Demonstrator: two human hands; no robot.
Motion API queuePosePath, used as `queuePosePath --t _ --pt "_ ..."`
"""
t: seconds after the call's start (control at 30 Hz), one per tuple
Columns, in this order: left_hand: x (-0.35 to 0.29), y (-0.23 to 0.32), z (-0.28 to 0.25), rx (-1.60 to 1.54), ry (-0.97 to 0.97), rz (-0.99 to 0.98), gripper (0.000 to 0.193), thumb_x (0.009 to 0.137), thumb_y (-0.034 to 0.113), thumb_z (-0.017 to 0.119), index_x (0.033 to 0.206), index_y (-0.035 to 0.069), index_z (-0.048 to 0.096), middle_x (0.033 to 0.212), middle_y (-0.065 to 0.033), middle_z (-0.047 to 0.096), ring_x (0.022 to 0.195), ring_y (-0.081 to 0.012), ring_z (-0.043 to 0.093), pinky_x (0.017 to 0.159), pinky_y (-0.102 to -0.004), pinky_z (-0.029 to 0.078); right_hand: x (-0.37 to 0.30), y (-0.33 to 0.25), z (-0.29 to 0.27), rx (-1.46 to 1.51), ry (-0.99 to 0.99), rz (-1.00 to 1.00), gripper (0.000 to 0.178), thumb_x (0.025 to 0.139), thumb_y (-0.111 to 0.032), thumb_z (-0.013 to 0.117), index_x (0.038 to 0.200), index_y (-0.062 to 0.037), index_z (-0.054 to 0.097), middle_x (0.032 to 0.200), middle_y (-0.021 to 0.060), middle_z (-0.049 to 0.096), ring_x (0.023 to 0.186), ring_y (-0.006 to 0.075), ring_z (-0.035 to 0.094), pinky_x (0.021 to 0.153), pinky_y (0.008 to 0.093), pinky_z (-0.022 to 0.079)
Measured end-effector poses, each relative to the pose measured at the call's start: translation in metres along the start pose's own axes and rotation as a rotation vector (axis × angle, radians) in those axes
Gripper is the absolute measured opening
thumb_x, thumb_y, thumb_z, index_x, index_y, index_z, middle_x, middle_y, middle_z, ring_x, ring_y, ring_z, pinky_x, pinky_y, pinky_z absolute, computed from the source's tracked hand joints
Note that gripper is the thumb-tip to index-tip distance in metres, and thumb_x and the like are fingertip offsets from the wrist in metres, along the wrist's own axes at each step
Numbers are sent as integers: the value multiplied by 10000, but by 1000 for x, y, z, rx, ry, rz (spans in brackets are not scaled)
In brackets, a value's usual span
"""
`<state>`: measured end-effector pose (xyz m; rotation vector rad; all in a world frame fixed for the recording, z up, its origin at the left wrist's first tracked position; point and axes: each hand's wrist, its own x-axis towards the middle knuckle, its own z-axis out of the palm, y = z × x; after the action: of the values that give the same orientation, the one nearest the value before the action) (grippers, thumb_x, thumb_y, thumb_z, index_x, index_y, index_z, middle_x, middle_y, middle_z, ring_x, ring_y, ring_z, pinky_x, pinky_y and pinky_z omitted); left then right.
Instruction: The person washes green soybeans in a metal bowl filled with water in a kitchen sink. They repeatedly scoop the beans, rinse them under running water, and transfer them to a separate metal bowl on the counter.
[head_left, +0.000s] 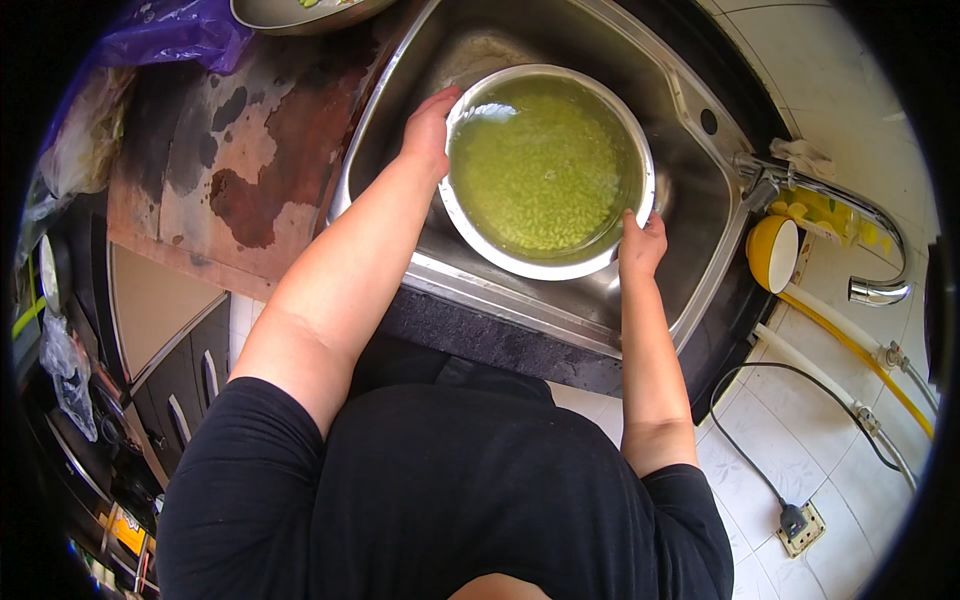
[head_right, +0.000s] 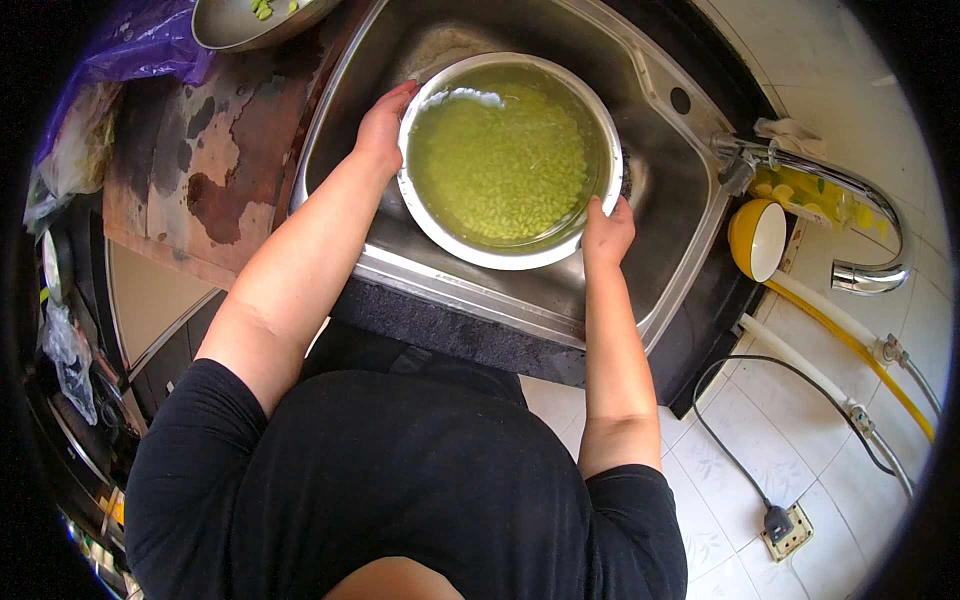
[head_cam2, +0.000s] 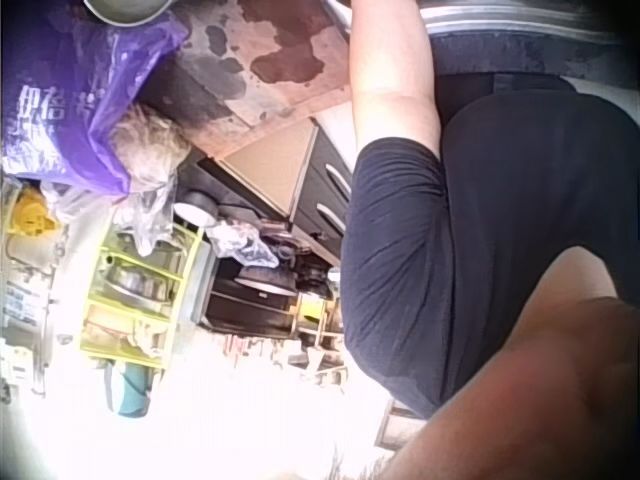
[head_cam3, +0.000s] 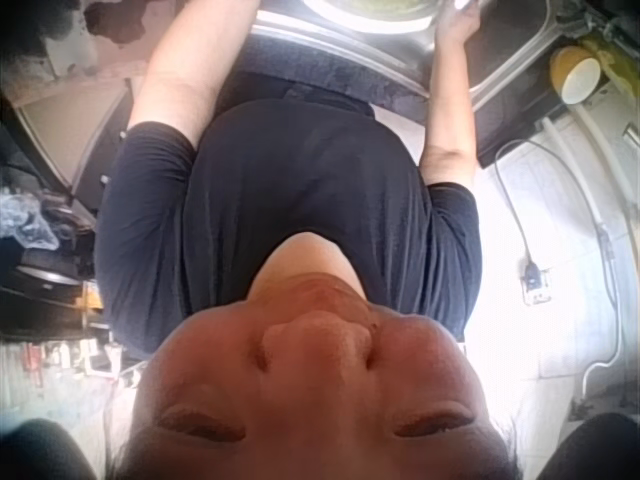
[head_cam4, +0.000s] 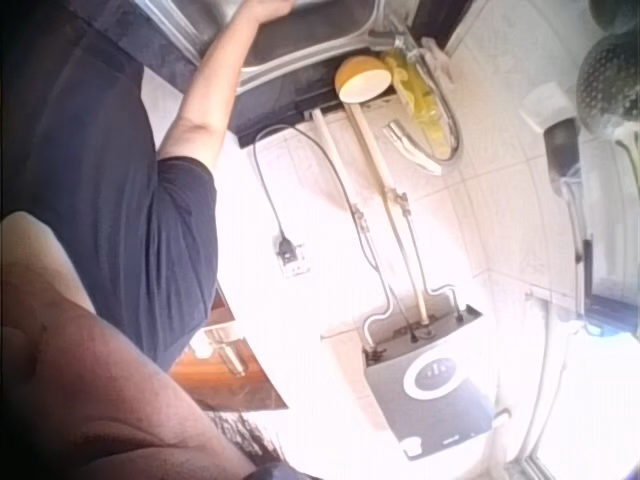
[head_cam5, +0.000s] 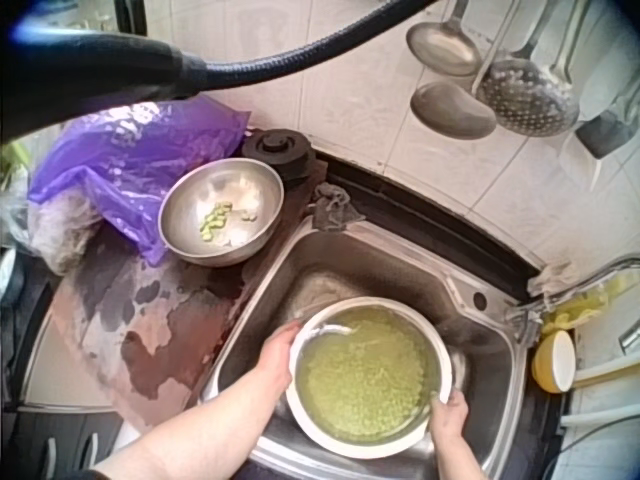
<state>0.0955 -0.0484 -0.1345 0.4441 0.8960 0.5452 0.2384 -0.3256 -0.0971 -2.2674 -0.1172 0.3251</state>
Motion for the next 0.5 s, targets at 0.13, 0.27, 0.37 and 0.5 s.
queuePosePath --t 0.13,0.27,0.37,0.5 --pt "1 0 -1 -18 13 -4 296 854 89 420 1131 8 483 1116 -120 521 1036 -224 490 883 -323 402 -4 -10 -1 -67 6 5 257 752 -144 595 952 15 579 823 87 631 748 151 576 708 272 433" --pt "6 -4 -4 -50 32 11 263 823 66 469 1070 10 540 1078 -103 552 999 -214 514 851 -308 417 -8 -18 -2 -44 -7 23 247 754 -140 592 950 10 581 825 85 632 746 150 576 709 274 430" --pt "4 -2 -1 -65 33 5 266 819 66 473 1069 7 541 1076 -101 554 996 -211 515 852 -305 415 -9 -21 -2 -42 -7 22 237 755 -133 587 944 9 584 824 85 632 746 147 573 712 272 428" --pt "3 -1 -1 -25 11 19 282 850 76 413 1108 2 499 1106 -122 529 1036 -231 492 887 -333 407 -5 -13 -3 -44 -11 -7 228 756 -130 585 933 14 588 819 85 631 747 146 570 713 270 426"
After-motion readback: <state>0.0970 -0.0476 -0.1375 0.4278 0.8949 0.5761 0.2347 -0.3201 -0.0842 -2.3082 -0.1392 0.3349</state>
